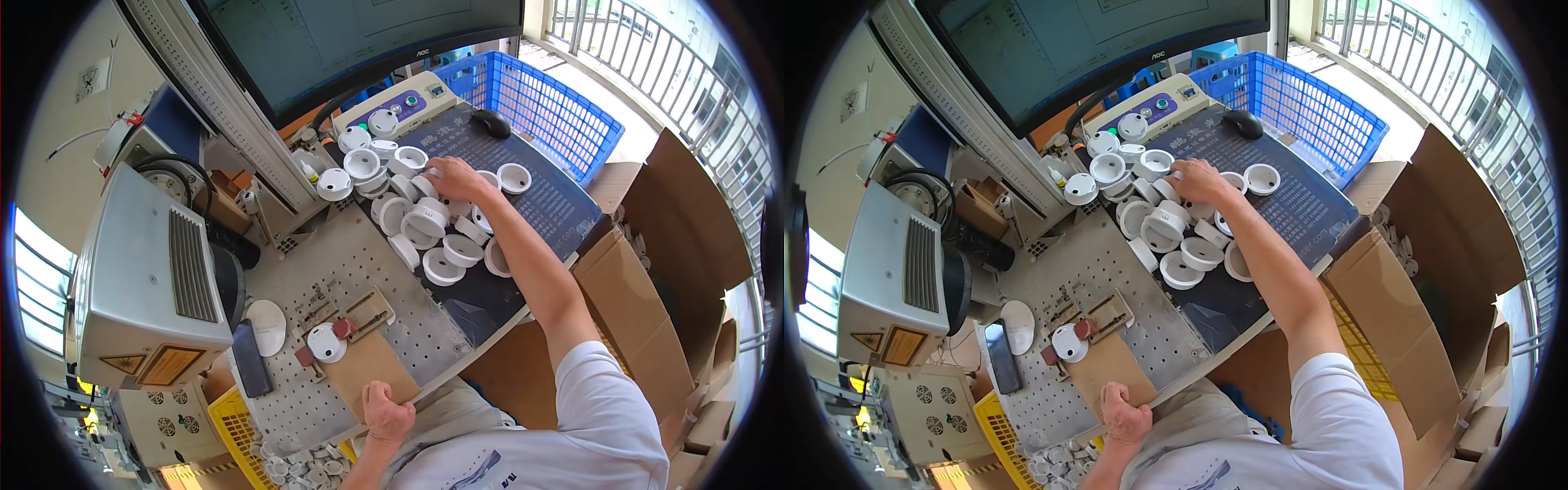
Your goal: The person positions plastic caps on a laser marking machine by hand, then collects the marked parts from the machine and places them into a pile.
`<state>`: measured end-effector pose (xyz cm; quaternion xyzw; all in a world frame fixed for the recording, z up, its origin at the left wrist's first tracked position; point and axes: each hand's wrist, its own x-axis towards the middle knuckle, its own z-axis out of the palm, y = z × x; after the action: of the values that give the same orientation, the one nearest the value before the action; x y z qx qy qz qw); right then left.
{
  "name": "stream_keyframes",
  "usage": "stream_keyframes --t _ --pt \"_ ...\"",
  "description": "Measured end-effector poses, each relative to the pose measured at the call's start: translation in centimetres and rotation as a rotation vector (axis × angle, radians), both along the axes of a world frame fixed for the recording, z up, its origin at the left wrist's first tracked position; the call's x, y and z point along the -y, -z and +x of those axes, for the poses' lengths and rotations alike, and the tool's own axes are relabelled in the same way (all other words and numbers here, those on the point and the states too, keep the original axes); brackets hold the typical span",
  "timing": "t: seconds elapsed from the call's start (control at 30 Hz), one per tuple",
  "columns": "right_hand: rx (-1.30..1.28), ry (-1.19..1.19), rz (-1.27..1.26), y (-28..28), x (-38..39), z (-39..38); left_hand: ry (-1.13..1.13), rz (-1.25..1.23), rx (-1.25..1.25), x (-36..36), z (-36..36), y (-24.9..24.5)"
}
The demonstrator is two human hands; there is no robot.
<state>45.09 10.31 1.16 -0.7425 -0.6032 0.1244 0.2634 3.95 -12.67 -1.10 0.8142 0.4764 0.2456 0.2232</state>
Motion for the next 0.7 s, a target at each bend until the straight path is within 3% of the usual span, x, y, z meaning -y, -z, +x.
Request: stream_keyframes --t 0.1,0.3,0.43,0.57,0.7 --pt "-0.011 -0.022 0.046 -0.3 1.0 -1.6 0.053 0.054 0.001 -0.2 0.0 -0.1" --pt "0.01 0.043 -0.031 -7.8 -1.3 -2.3 0.053 0.138 0.028 -0.3 0.4 -0.1" --pt "0.129 -0.091 0.262 -5.6 -12.1 -1.0 0.053 0.104 0.013 -0.2 0.2 0.2" --pt "0.211 -0.025 0.285 -4.3 -17.7 -2.1 0.077 0.099 -0.008 -0.3 -0.2 0.6" --pt "0.23 -0.037 0.079 -4.0 -18.1 -0.3 0.084 0.11 -0.025 -0.1 -0.5 1.3"
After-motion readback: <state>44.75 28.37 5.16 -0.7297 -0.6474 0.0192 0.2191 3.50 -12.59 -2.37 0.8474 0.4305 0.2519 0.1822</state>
